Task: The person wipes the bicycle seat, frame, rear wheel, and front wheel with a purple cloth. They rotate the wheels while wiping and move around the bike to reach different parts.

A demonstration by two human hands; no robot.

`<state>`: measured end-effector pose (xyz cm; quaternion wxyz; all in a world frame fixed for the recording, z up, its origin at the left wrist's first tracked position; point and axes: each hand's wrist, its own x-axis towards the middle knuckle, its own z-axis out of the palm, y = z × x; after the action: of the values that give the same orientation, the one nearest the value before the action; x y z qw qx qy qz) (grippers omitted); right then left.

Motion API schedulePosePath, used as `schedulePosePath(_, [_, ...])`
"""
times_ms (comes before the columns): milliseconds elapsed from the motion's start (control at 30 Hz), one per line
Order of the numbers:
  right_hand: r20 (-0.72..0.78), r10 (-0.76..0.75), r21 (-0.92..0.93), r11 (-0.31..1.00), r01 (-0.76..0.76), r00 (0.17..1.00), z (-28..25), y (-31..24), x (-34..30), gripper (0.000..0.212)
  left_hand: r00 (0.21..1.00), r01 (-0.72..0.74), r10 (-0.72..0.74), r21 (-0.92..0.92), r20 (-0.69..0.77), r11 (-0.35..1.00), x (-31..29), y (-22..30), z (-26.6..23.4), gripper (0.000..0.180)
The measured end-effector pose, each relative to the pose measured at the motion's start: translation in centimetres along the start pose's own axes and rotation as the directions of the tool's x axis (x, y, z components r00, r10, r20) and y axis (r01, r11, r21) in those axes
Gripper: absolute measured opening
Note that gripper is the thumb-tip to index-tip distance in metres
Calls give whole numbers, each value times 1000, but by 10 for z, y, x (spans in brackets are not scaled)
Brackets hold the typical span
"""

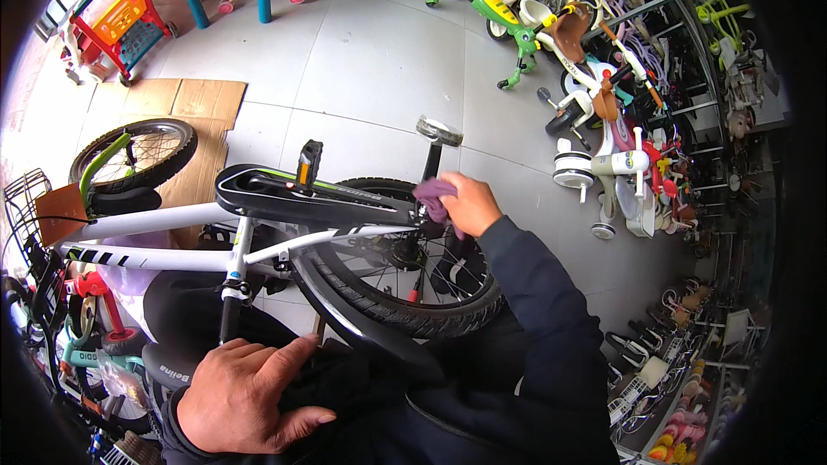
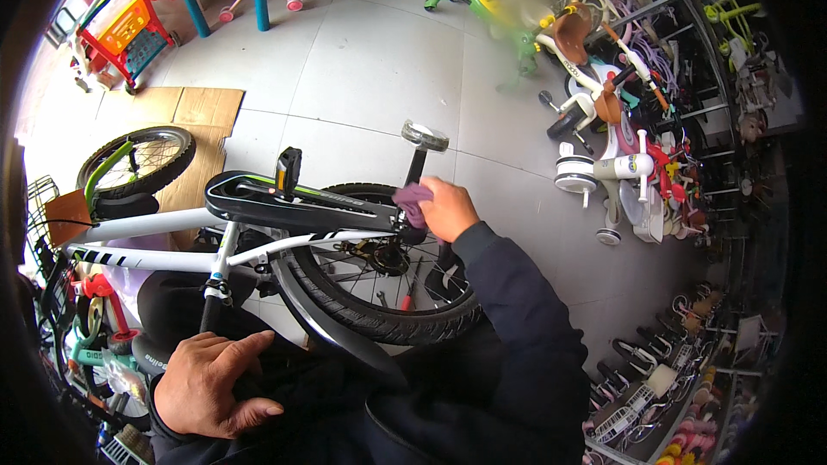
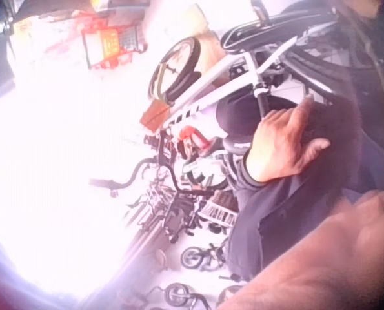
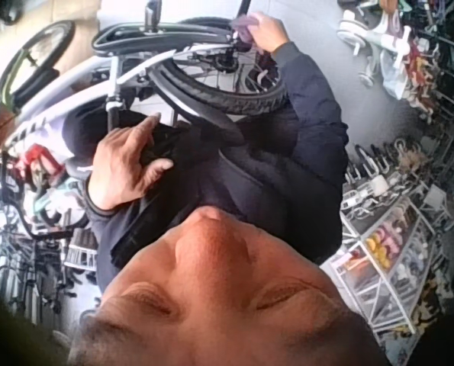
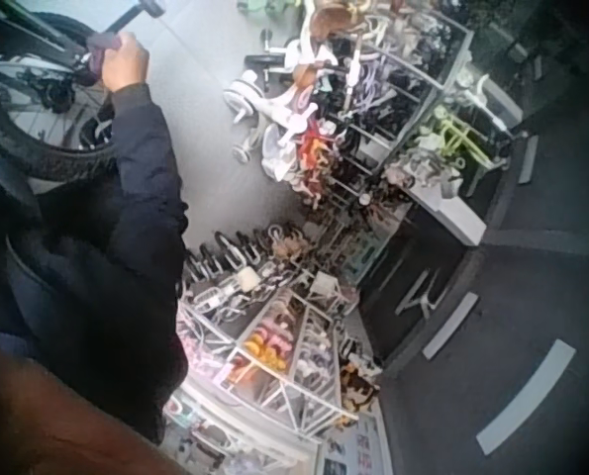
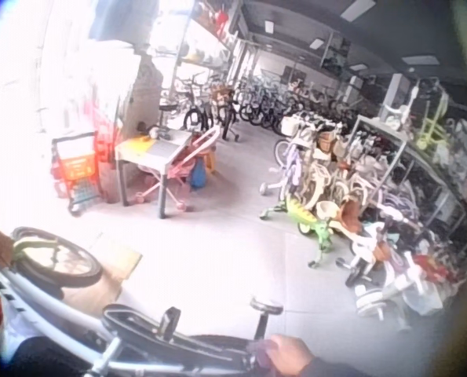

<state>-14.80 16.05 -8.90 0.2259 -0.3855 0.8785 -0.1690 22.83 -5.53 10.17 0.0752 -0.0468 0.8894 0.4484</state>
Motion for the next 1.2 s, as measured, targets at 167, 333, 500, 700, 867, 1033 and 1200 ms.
schedulePosePath(167, [-70,7,-154,988,-18,998,40,10,41,47,1000,1,-1,5,-2,1000,4,2,-1,76])
schedulePosePath(333, [-194,189,-140,966,-218,963,49,21,78,43,999,7,-9,-35,-47,999,6,6,1,77])
schedulePosePath(500, [-258,309,-75,938,-338,915,65,24,86,44,999,5,-5,-12,-50,1000,6,7,1,77])
schedulePosePath(700, [-295,527,35,839,-542,797,71,52,96,63,999,12,-13,-24,-38,1000,5,6,1,77])
schedulePosePath(867, [52,675,703,499,-507,736,81,72,128,44,999,-17,18,20,-51,1000,5,5,0,76])
schedulePosePath(1033, [160,623,961,80,-266,765,100,85,125,29,998,-9,8,-20,-60,1000,5,7,1,76])
schedulePosePath(1200, [386,603,850,61,-523,698,82,115,89,30,1000,0,0,-15,-17,1000,4,5,-2,75])
